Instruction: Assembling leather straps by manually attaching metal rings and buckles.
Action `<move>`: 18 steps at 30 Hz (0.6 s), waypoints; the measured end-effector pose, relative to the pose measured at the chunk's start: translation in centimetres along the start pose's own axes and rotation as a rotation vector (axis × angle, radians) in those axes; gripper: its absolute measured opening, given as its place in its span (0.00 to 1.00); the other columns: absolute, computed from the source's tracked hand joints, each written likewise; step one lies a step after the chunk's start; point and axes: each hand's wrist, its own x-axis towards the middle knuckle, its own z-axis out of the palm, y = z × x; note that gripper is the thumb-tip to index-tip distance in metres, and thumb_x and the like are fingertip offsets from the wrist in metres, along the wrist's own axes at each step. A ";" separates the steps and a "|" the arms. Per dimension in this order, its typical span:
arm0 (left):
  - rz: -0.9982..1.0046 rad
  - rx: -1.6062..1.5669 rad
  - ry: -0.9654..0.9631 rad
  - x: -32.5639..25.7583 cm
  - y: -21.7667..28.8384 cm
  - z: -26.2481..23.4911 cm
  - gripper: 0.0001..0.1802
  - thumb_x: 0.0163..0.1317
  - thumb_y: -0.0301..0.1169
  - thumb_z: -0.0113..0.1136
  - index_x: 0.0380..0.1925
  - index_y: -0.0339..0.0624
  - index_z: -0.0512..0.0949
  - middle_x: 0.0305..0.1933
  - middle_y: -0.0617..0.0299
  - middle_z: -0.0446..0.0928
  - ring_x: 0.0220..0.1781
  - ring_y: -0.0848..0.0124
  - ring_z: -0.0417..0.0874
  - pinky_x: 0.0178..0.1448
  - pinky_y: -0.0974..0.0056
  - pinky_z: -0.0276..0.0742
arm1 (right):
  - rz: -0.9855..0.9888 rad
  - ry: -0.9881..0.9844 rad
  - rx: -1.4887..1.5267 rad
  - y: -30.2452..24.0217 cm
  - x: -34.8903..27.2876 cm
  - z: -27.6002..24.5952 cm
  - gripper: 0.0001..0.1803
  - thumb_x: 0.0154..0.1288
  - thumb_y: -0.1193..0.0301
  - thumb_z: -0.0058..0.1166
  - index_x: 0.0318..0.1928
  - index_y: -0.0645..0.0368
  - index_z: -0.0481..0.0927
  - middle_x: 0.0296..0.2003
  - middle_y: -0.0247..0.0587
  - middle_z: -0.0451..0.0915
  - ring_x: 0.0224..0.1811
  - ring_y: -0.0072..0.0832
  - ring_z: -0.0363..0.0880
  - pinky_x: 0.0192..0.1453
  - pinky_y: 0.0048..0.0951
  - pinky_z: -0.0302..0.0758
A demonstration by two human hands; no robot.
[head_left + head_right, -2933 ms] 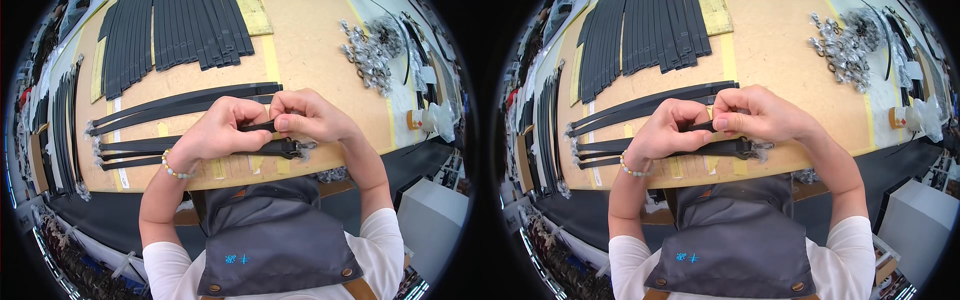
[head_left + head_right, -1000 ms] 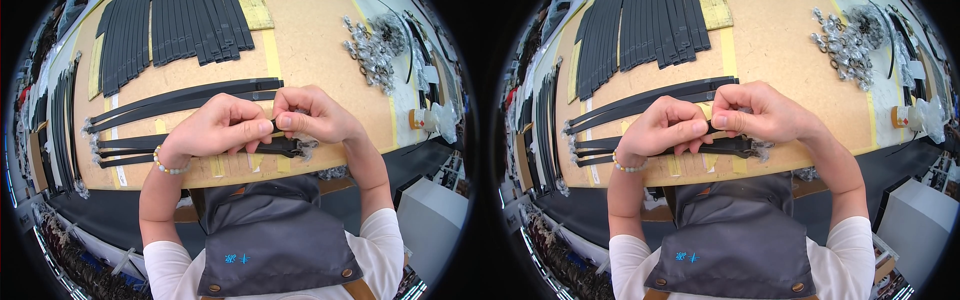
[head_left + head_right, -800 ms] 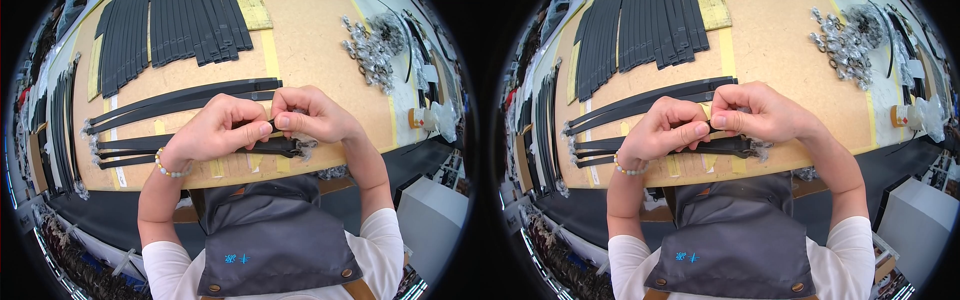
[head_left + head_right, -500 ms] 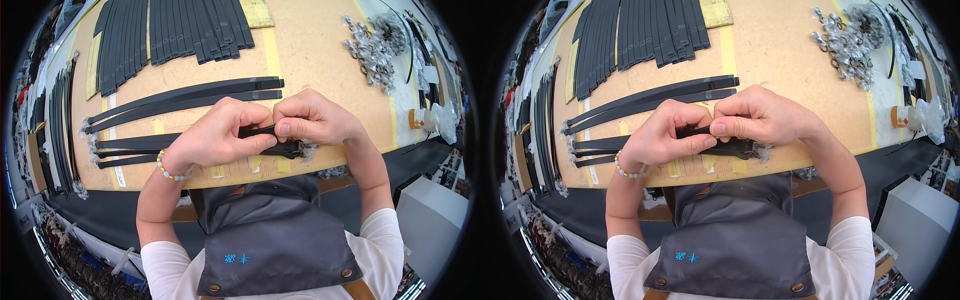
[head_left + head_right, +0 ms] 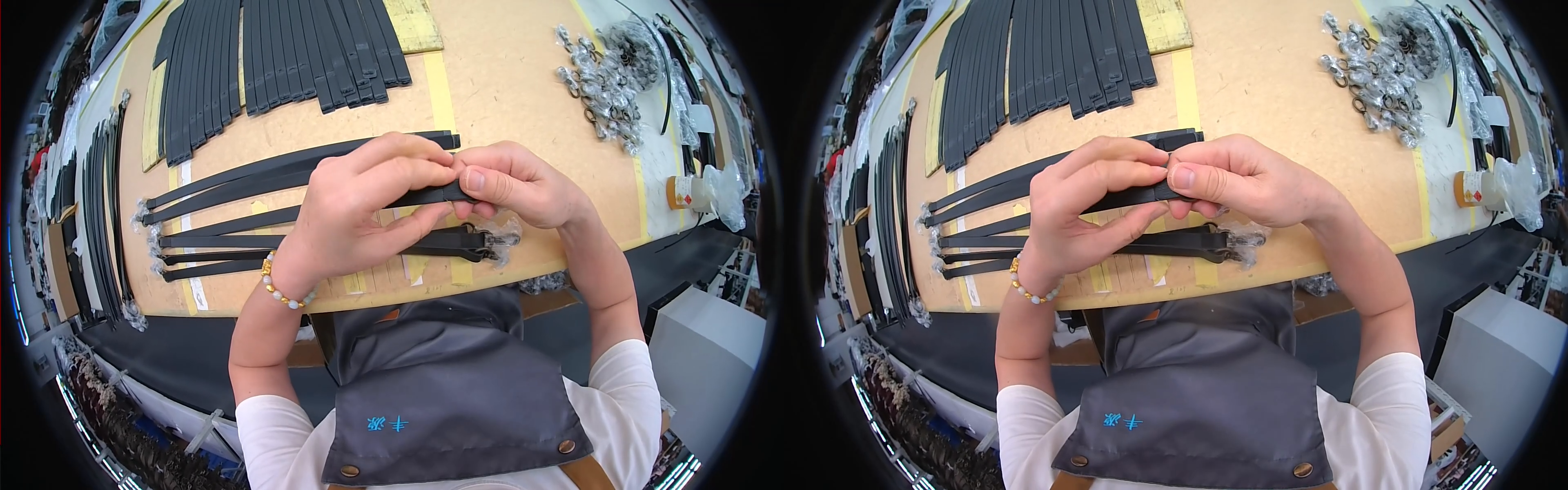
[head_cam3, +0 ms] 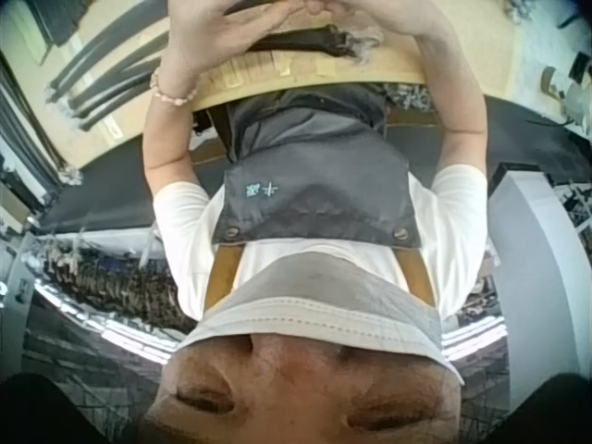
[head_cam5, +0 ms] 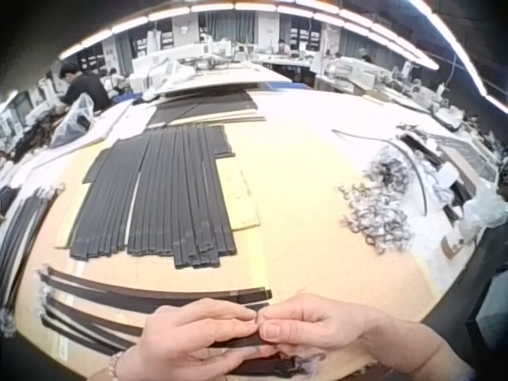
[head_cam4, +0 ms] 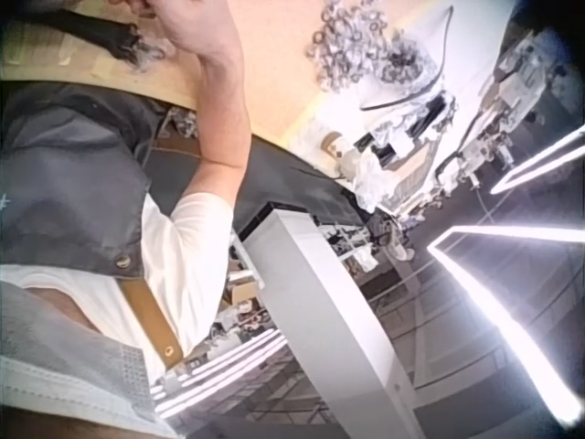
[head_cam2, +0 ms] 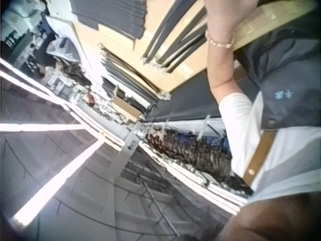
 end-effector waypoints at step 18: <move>-0.229 -0.237 0.075 -0.4 0.4 -0.8 0.05 0.70 0.24 0.62 0.36 0.32 0.81 0.47 0.48 0.87 0.41 0.70 0.86 0.44 0.67 0.82 | -0.073 0.012 -0.115 -1.0 -0.4 -0.3 0.18 0.81 0.60 0.50 0.36 0.60 0.83 0.29 0.27 0.80 0.29 0.15 0.70 0.34 0.21 0.70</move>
